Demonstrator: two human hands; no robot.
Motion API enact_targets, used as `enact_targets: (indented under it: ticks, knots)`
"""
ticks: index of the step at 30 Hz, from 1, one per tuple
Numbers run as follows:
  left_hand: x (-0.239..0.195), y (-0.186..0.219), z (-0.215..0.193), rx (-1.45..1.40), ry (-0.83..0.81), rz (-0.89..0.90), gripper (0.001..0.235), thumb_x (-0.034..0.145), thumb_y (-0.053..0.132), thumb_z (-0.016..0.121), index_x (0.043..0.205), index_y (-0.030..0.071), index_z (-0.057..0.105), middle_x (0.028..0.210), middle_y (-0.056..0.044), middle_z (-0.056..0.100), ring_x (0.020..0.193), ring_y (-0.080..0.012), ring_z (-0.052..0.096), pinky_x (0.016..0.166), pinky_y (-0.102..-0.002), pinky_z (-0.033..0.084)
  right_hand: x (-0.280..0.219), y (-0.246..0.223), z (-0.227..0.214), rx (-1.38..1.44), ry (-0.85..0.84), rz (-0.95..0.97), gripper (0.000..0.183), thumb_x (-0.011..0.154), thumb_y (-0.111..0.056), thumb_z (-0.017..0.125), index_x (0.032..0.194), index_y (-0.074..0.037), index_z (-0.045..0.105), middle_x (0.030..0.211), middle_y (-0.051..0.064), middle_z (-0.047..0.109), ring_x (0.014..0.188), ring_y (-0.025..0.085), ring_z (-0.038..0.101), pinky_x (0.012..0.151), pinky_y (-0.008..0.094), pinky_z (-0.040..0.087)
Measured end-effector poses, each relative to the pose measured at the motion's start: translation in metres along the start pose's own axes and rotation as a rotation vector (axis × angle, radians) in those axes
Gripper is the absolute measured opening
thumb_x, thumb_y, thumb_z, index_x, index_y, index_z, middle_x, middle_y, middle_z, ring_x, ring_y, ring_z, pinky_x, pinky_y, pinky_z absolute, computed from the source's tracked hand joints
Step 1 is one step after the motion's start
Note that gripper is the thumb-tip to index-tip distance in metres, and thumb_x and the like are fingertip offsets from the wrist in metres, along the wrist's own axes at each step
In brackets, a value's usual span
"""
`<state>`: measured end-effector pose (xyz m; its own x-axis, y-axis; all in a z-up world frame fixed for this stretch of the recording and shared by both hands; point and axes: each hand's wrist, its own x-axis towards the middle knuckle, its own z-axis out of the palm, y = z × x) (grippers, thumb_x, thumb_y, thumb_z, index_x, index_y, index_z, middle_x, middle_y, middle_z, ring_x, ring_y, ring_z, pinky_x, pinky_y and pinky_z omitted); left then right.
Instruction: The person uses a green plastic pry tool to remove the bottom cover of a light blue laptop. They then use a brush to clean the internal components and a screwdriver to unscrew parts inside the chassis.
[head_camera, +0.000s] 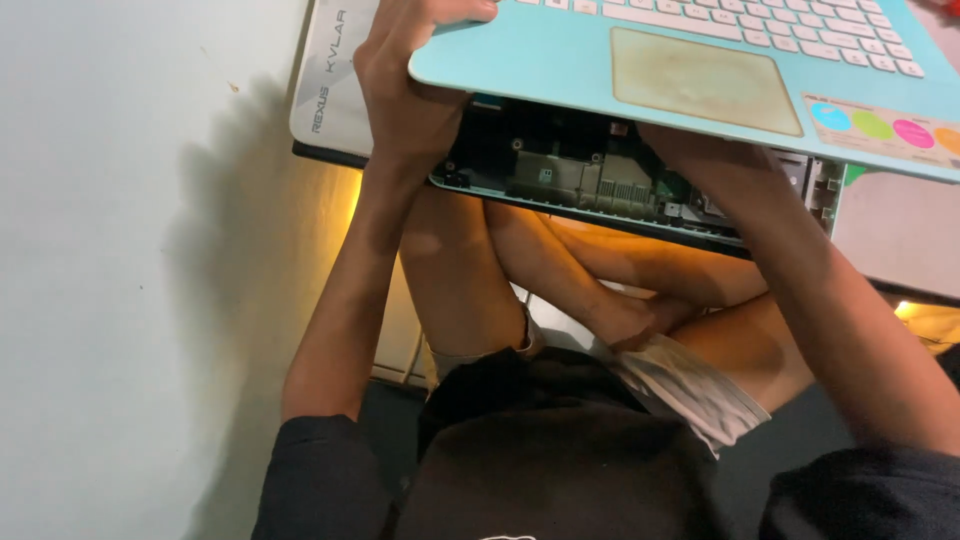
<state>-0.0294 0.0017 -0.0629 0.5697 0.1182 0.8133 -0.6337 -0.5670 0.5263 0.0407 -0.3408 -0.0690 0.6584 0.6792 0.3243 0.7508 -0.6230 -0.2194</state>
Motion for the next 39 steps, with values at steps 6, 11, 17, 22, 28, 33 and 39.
enact_targets:
  ticks: [6, 11, 17, 22, 28, 33, 39]
  knots:
    - [0.005, 0.005, 0.0, -0.022, -0.001, -0.016, 0.017, 0.111, 0.008, 0.081, 0.127, 0.014, 0.08, 0.125, -0.005, 0.082, 0.117, -0.0293, 0.077, 0.098, -0.042, 0.057, 0.021, 0.007, 0.022, -0.112, 0.047, -0.025, 0.05, 0.128, -0.033, 0.068, 0.168, -0.003, 0.072, 0.162, 0.029, 0.074, 0.152, 0.052, 0.061, 0.127, 0.06, 0.043]
    - [0.005, -0.012, 0.0, -0.001, 0.028, 0.017, 0.039, 0.095, -0.006, 0.094, 0.127, 0.014, 0.083, 0.124, -0.005, 0.084, 0.111, -0.0297, 0.08, 0.09, -0.042, 0.058, 0.032, -0.019, 0.013, -0.194, 0.054, -0.016, 0.041, 0.129, -0.032, 0.07, 0.161, -0.008, 0.076, 0.154, 0.023, 0.079, 0.145, 0.049, 0.066, 0.117, 0.059, 0.049]
    - [0.009, -0.012, -0.004, 0.024, 0.007, -0.005, 0.036, 0.104, 0.008, 0.107, 0.129, 0.017, 0.082, 0.123, -0.003, 0.085, 0.109, -0.0283, 0.082, 0.085, -0.042, 0.058, 0.044, -0.019, 0.022, -0.447, 0.147, -0.171, 0.019, 0.122, -0.026, 0.074, 0.131, -0.011, 0.082, 0.125, 0.014, 0.083, 0.12, 0.041, 0.076, 0.101, 0.05, 0.061]
    - [0.014, -0.01, -0.005, 0.008, 0.015, 0.011, 0.028, 0.105, 0.013, 0.106, 0.123, 0.012, 0.084, 0.112, -0.004, 0.086, 0.1, -0.0254, 0.083, 0.083, -0.04, 0.059, 0.056, -0.025, 0.021, -0.558, 0.182, -0.224, 0.014, 0.118, -0.025, 0.074, 0.122, -0.014, 0.081, 0.12, 0.011, 0.081, 0.113, 0.037, 0.077, 0.095, 0.048, 0.063]
    - [0.017, -0.015, -0.008, 0.084, -0.011, 0.068, 0.036, 0.105, 0.016, 0.11, 0.128, 0.012, 0.082, 0.119, -0.006, 0.088, 0.106, -0.0322, 0.085, 0.08, -0.044, 0.056, 0.066, -0.034, 0.001, -0.347, -0.177, 0.009, 0.017, 0.115, -0.027, 0.069, 0.114, -0.011, 0.074, 0.12, 0.018, 0.078, 0.116, 0.044, 0.072, 0.089, 0.058, 0.056]
    - [0.022, 0.001, -0.014, -0.023, -0.031, -0.008, 0.036, 0.105, 0.01, 0.109, 0.124, 0.021, 0.08, 0.127, 0.001, 0.083, 0.117, -0.0262, 0.08, 0.09, -0.04, 0.058, 0.061, -0.034, -0.01, -0.162, -0.342, 0.22, 0.026, 0.117, -0.036, 0.059, 0.11, -0.012, 0.067, 0.132, 0.022, 0.075, 0.125, 0.051, 0.067, 0.088, 0.064, 0.054]
    - [0.021, -0.01, -0.011, 0.037, -0.028, 0.076, 0.035, 0.104, 0.01, 0.109, 0.125, 0.014, 0.082, 0.12, -0.004, 0.087, 0.11, -0.028, 0.084, 0.083, -0.04, 0.058, 0.031, -0.025, 0.006, -0.166, -0.026, 0.019, 0.023, 0.123, -0.044, 0.079, 0.137, -0.031, 0.09, 0.11, 0.001, 0.087, 0.114, 0.038, 0.08, 0.084, 0.057, 0.059]
